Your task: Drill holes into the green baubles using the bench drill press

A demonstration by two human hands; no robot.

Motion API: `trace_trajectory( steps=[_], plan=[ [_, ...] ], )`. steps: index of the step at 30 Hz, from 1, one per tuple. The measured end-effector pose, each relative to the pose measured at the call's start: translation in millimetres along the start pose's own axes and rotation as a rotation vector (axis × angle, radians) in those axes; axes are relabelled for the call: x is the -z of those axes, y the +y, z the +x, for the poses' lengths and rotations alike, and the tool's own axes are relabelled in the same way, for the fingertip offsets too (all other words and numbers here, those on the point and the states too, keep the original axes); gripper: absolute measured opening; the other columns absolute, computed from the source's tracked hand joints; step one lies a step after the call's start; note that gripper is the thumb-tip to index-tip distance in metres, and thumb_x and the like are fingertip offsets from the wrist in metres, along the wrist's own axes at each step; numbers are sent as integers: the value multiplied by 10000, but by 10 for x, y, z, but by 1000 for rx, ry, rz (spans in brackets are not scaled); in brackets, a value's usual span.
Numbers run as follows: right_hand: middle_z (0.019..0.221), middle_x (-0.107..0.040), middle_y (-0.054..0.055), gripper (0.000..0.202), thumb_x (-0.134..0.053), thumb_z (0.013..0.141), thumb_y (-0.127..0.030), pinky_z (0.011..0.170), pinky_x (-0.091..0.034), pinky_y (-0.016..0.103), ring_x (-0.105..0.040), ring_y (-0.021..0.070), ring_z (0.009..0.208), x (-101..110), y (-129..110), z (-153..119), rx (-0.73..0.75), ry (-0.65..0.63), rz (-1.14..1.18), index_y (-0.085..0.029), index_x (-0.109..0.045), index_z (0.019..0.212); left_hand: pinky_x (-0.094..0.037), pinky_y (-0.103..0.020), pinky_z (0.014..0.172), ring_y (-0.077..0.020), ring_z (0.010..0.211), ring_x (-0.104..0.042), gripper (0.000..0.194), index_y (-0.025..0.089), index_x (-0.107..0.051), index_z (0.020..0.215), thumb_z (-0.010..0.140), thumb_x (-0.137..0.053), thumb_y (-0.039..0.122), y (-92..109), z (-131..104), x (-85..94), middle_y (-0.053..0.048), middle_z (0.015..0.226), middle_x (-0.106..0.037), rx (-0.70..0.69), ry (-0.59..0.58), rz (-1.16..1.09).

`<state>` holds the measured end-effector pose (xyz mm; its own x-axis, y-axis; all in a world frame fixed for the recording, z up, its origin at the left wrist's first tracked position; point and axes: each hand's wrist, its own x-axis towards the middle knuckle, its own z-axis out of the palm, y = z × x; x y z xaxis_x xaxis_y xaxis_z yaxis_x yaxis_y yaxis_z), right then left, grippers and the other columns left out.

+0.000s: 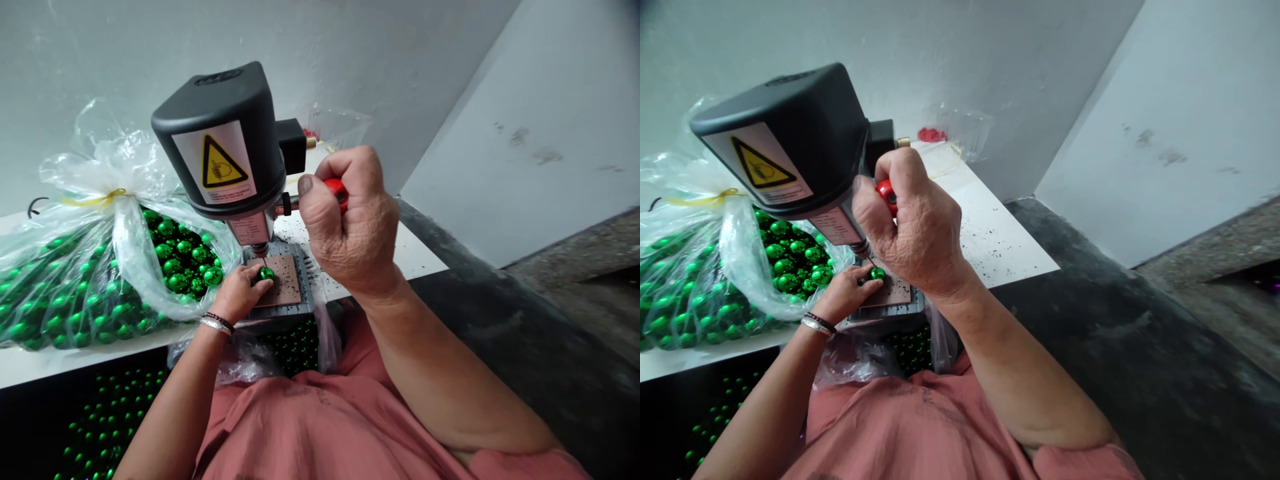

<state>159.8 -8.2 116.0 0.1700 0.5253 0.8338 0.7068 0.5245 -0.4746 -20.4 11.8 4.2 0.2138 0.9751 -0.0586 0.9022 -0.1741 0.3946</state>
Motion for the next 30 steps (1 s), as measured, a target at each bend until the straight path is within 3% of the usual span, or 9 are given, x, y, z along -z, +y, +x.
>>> trace_trajectory(
  steps=[6, 13, 19, 24, 30],
  plan=[
    [644, -458, -47, 206, -376, 868, -398, 581, -428, 192, -468, 47, 549, -1, -2, 6, 2, 3, 4, -209, -427, 801, -441, -334, 831, -235, 944, -596, 458, 189, -572, 1183, 798, -495, 426, 27, -69, -49, -110, 1094, -634, -3, 60, -14],
    [639, -459, -37, 222, -352, 870, -404, 573, -402, 200, -471, 58, 561, -9, -25, 44, -20, 0, -36, -212, -422, 785, -458, -317, 790, -209, 892, -619, 429, 173, -548, 1105, 739, -566, 397, 38, -100, -30, -88, 1015, -664, 138, 113, -194],
    [634, -418, -36, 260, -343, 865, -425, 589, -326, 213, -414, 63, 563, -74, -16, 349, -75, -69, -127, -200, -434, 769, -454, -325, 818, -214, 907, -622, 416, 181, -574, 1111, 749, -544, 384, 62, -103, 0, -83, 1022, -671, 131, 85, -202],
    [620, -318, -48, 196, -341, 847, -333, 613, -223, 210, -238, 64, 562, -243, 74, 688, -186, -134, -135, -191, -407, 729, -448, -294, 853, -204, 951, -614, 441, 184, -595, 1153, 776, -510, 398, 56, -83, 42, -57, 1038, -679, 127, 57, -227],
    [627, -259, -51, 210, -355, 832, -304, 606, -185, 191, -188, 61, 575, -329, 142, 768, -208, -132, -54, -190, -293, 666, -475, -264, 788, -190, 866, -629, 480, 195, -601, 1176, 770, -514, 437, 53, -49, 65, -19, 865, -702, 178, 30, -281]
  ],
)
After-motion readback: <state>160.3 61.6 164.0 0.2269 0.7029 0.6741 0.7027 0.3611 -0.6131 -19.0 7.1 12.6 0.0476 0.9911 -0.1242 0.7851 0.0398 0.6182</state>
